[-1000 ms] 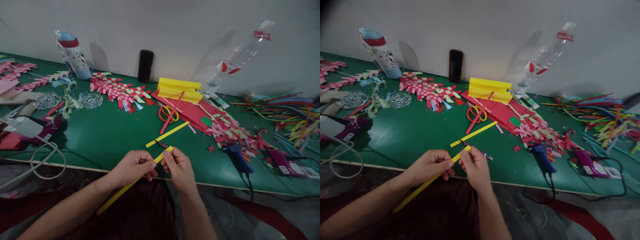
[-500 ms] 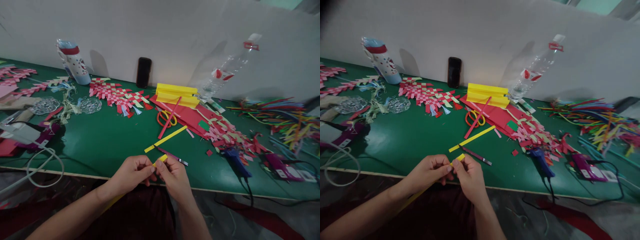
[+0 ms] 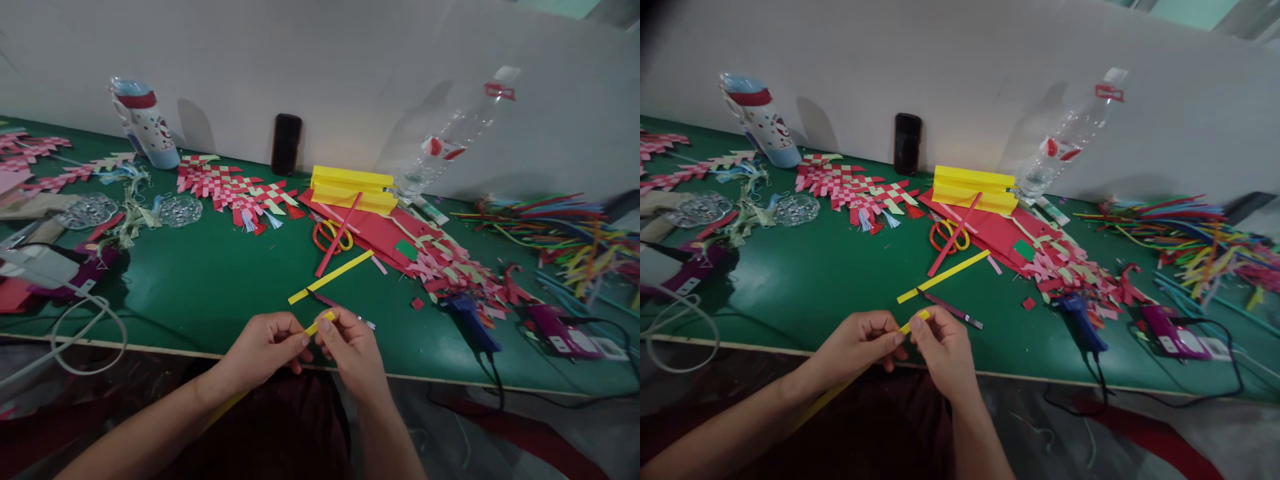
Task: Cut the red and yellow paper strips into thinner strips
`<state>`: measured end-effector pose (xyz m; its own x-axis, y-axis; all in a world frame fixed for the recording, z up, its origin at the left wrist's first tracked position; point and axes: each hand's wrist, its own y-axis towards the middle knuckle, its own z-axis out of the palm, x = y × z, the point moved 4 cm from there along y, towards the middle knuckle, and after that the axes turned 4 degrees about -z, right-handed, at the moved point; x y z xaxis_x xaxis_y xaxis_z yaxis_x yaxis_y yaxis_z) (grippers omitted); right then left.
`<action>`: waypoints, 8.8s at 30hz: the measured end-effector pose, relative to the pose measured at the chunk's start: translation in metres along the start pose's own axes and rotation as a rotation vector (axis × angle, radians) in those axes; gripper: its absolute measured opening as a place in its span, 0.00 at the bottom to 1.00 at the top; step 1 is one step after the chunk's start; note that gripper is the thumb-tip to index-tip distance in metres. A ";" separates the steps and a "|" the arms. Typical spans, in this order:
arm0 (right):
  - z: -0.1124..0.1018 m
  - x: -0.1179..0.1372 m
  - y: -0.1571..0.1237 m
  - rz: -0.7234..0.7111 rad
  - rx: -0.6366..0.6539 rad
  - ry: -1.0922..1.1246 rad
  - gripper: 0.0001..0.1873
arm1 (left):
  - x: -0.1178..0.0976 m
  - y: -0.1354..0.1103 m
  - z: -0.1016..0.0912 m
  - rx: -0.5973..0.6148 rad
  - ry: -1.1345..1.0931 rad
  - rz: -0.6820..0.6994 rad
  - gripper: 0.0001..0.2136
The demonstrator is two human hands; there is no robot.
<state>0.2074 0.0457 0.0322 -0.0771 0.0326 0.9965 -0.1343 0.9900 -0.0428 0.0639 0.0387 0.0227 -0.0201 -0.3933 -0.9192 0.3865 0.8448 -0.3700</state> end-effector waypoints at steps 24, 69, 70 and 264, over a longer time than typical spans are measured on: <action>0.003 0.000 -0.003 0.003 0.052 0.023 0.17 | -0.007 0.000 0.003 -0.014 0.115 0.086 0.13; -0.119 -0.003 0.006 -0.123 -0.542 0.118 0.22 | 0.010 -0.032 -0.037 0.040 0.426 -0.083 0.13; -0.119 -0.005 0.005 -0.100 -0.523 0.115 0.22 | 0.009 -0.032 -0.042 0.024 0.431 -0.076 0.13; -0.018 -0.011 -0.028 -0.644 0.073 -1.121 0.13 | 0.028 -0.019 -0.027 -0.291 1.495 0.634 0.29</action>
<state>0.2297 0.0201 0.0239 -0.7547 -0.6115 0.2377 -0.5072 0.7737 0.3798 0.0310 0.0212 0.0000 -0.8180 0.5500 -0.1684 0.5074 0.8278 0.2393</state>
